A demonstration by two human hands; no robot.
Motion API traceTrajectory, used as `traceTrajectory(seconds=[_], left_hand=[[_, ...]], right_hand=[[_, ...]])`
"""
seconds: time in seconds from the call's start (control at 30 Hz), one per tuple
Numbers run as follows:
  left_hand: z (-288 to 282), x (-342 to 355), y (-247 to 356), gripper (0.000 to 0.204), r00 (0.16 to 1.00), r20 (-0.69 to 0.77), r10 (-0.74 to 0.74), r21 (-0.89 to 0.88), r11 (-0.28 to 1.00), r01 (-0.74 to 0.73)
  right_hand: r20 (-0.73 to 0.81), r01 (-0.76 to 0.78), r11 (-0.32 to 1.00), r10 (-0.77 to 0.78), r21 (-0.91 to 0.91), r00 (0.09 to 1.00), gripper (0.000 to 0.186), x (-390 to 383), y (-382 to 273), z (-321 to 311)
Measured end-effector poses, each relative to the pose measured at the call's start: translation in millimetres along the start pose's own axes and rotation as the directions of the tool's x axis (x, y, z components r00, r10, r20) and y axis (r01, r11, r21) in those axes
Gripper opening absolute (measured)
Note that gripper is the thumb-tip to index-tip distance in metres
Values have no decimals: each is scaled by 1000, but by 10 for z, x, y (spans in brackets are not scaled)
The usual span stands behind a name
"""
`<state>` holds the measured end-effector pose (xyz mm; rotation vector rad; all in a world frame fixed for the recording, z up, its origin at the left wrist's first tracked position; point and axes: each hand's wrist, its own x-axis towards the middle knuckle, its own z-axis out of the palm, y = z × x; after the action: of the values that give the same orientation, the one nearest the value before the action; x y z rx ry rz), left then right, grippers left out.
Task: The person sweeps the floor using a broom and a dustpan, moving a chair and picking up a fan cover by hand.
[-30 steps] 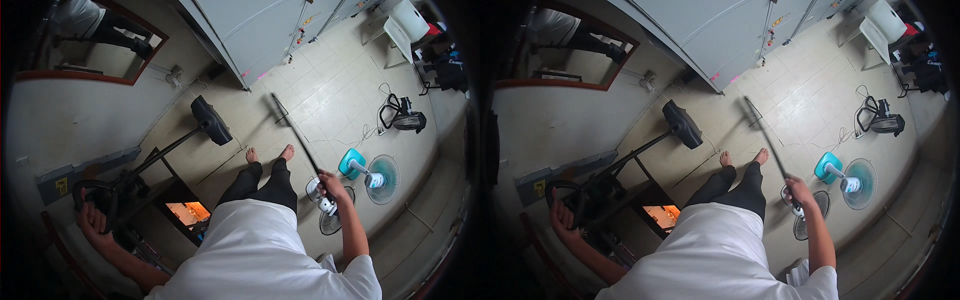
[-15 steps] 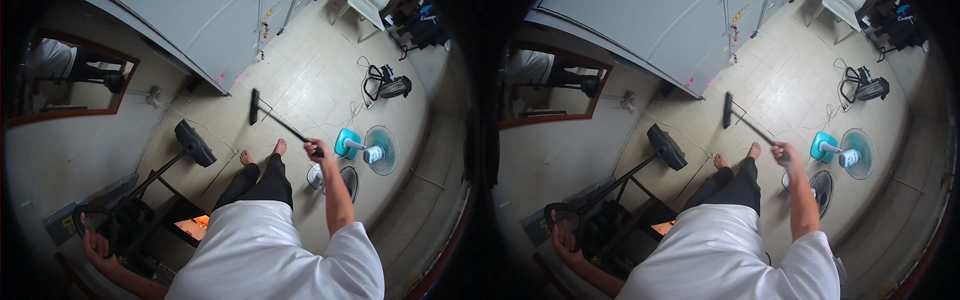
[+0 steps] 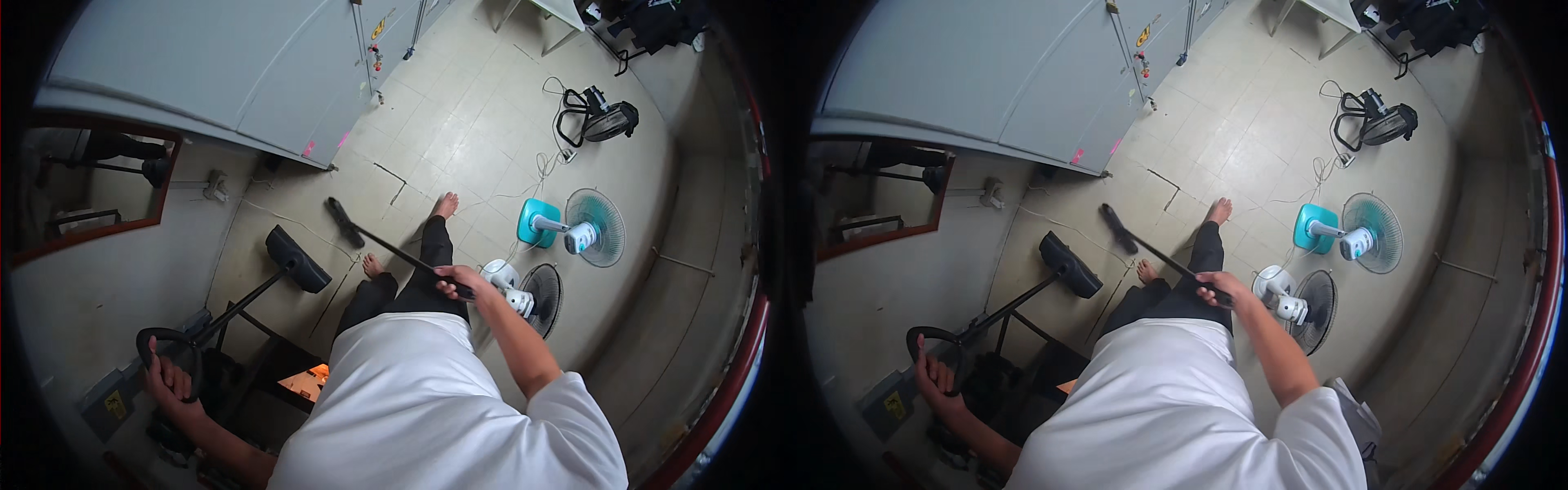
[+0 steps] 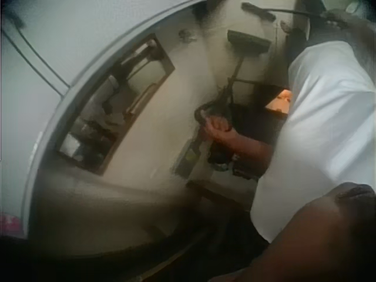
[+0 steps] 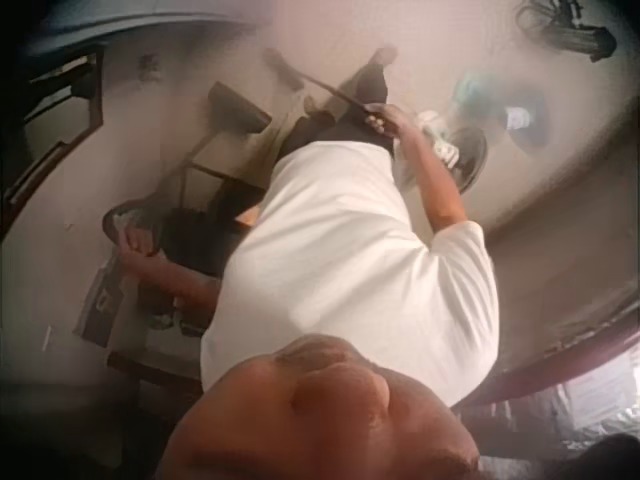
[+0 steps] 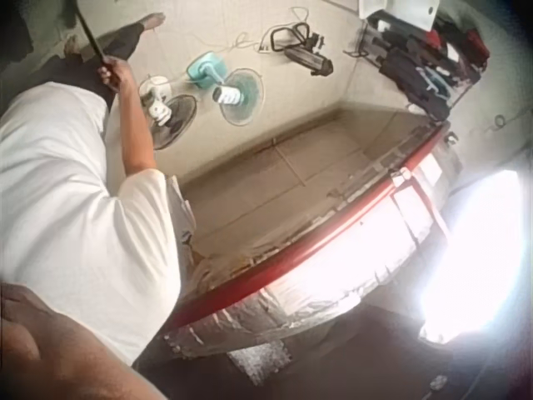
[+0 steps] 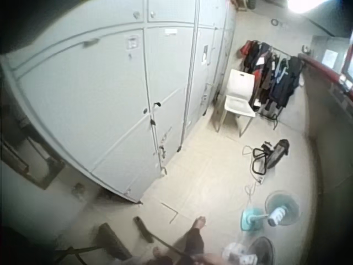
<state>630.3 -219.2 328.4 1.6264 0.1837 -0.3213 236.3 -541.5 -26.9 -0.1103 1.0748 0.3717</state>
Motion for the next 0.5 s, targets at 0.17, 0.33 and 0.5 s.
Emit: traceTrajectory(seconds=[0.17,0.33,0.5], left_hand=[[679,-86,-88,35,999,-29,-18,34,999,19],[1433,-55,-302,33,996,-75,-51,148,987,62],[2060,-56,-784,30,980,-196,-37,264,960,89]], right_hand=[[53,-102,973,93,209,994,12,308,-856,-824],[-43,47,990,-42,135,998,8,-671,-2105,-2232],[-207,118,989,-97,90,974,14,-1763,-3256,-2650]])
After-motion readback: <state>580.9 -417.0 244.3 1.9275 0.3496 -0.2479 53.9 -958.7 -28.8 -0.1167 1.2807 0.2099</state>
